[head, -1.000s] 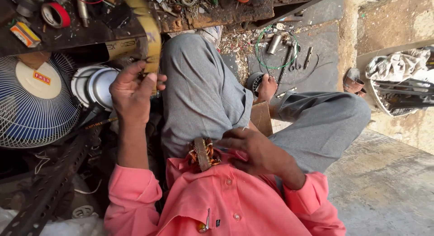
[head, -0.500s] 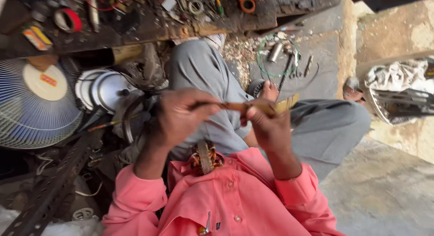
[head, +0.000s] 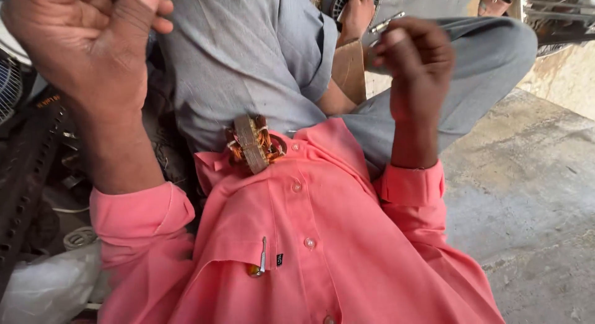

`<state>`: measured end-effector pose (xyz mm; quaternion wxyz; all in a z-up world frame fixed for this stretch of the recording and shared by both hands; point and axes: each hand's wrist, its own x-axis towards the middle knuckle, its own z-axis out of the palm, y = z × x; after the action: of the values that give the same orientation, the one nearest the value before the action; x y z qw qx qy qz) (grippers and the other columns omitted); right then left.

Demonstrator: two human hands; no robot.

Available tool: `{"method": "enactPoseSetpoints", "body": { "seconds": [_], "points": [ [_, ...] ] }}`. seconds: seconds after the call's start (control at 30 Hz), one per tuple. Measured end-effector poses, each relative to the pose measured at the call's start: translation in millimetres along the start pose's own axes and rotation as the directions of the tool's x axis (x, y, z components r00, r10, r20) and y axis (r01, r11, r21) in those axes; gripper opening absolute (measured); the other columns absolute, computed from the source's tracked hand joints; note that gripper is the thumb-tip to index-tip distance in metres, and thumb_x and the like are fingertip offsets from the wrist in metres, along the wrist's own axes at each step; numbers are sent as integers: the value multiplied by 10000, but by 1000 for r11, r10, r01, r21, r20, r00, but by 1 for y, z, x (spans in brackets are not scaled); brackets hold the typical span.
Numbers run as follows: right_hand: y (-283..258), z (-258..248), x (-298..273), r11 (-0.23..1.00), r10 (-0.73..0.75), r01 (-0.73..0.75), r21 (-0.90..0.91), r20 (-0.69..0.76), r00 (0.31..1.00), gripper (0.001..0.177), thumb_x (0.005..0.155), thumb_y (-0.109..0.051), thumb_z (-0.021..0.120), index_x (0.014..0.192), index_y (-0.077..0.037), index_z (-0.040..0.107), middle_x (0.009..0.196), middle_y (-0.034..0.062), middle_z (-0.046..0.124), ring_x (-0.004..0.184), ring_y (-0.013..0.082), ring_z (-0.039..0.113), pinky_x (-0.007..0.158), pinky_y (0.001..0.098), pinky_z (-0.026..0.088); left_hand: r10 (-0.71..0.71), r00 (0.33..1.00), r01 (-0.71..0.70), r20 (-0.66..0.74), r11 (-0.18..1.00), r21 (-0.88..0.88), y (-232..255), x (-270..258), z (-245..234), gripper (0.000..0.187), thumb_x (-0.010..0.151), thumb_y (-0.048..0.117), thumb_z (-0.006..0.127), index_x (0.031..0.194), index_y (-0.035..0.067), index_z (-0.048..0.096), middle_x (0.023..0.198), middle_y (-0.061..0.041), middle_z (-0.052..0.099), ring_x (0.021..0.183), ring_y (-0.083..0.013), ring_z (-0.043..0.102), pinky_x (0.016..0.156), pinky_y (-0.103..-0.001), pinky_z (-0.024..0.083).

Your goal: Repairing an electric motor stator by inspecting and winding copper coils while holding it for stability.

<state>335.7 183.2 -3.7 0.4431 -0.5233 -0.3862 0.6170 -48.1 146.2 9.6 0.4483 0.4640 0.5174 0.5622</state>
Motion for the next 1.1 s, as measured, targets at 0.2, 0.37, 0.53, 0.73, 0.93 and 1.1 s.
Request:
{"method": "enactPoseSetpoints", "body": {
  "seconds": [0.2,0.37,0.53,0.73,0.93,1.1],
  "points": [
    [-11,51,-15,896,-124,214,-388,242,962,307,1045,-104,750,1278,45,617,1206,139,644,1075,177,658,942,299,560,-76,996,78,-42,995,62,-3,-5,-1,286,1064,-16,836,1112,-39,554,950,-79,608,706,-98,514,659,-230,467],
    [-61,106,-1,513,-436,676,-530,518,736,549,904,-208,788,1264,109,520,1239,264,552,1133,325,608,965,381,526,-81,994,67,80,985,161,35,9,27,360,983,36,835,1014,-5,479,1067,-109,708,668,-49,452,612,-187,407],
    [-27,84,-7,923,197,34,-384,546,814,176,1058,-173,713,1114,-6,700,934,153,760,792,240,748,733,339,583,65,998,-65,3,996,-64,10,9,39,286,1081,28,836,1137,43,556,1104,-111,688,857,-137,655,754,-228,557],
    [-22,100,11,750,317,-419,512,277,907,160,1076,-68,623,1216,-1,584,1071,145,703,932,244,753,726,286,610,-2,967,21,253,997,-76,33,7,76,366,1018,81,752,1339,-8,600,1175,-89,703,1000,-117,693,906,-235,605],
    [-12,94,10,808,215,-294,510,209,954,195,1084,25,626,1269,12,563,1076,121,694,937,189,703,755,320,620,-213,967,224,137,972,-72,14,-2,72,178,1077,20,647,1247,-8,687,1033,-84,761,895,-106,750,761,-240,635],
    [-16,106,37,981,159,-177,82,192,968,231,965,5,658,1189,-25,616,997,102,696,880,194,685,716,334,581,-141,990,142,15,975,-168,-11,-2,48,143,1105,-3,651,1239,-10,699,1095,-115,750,953,-142,746,818,-269,636]
  ]
}}
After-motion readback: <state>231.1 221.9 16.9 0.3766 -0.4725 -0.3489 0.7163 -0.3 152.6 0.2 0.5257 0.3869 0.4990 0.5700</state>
